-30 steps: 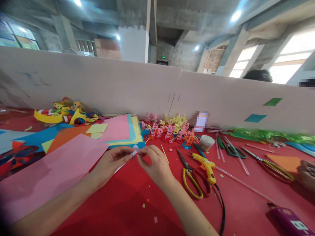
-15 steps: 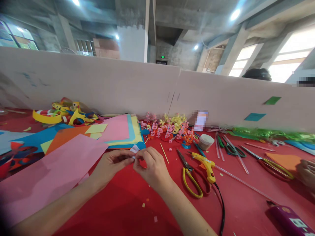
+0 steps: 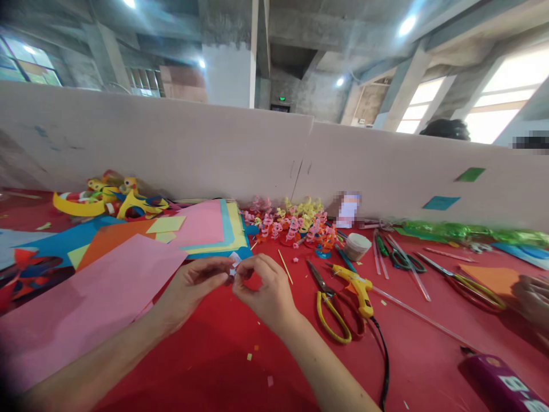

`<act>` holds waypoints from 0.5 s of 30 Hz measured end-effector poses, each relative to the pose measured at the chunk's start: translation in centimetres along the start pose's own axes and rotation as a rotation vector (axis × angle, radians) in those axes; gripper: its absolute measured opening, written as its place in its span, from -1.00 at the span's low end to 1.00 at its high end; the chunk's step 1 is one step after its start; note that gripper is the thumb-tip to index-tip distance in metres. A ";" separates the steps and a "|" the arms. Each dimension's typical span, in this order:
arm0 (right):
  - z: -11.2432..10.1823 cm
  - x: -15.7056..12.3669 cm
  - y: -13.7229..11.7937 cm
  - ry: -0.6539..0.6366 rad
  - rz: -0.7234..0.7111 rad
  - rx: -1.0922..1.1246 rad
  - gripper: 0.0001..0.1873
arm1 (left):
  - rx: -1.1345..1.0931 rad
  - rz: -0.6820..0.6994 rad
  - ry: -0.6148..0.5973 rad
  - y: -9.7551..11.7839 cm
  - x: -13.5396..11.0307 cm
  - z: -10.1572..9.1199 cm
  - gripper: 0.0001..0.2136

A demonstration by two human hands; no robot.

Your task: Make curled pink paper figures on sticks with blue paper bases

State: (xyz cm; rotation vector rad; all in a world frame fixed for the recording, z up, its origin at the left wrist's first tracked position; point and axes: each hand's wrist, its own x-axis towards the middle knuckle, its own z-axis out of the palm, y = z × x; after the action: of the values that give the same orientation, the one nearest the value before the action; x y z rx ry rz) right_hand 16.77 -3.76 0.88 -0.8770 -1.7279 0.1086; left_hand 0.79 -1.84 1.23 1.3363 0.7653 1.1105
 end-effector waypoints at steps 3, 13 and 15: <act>-0.2 0.1 0.3 -0.044 0.219 0.209 -0.92 | -0.089 -0.043 -0.034 0.0 0.2 -0.2 -0.87; -0.2 0.0 0.7 -0.131 0.360 0.450 -0.95 | -0.018 -0.025 0.003 0.4 0.3 -0.2 -0.92; -0.1 0.1 0.7 -0.130 0.376 0.513 -0.92 | -0.002 -0.004 0.017 0.4 0.3 -0.1 -0.92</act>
State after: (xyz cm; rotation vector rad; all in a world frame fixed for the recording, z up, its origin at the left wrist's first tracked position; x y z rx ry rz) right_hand 17.19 -3.27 0.63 -0.8049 -1.5274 0.8369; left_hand 0.72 -1.54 1.65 1.3243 0.7784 1.1205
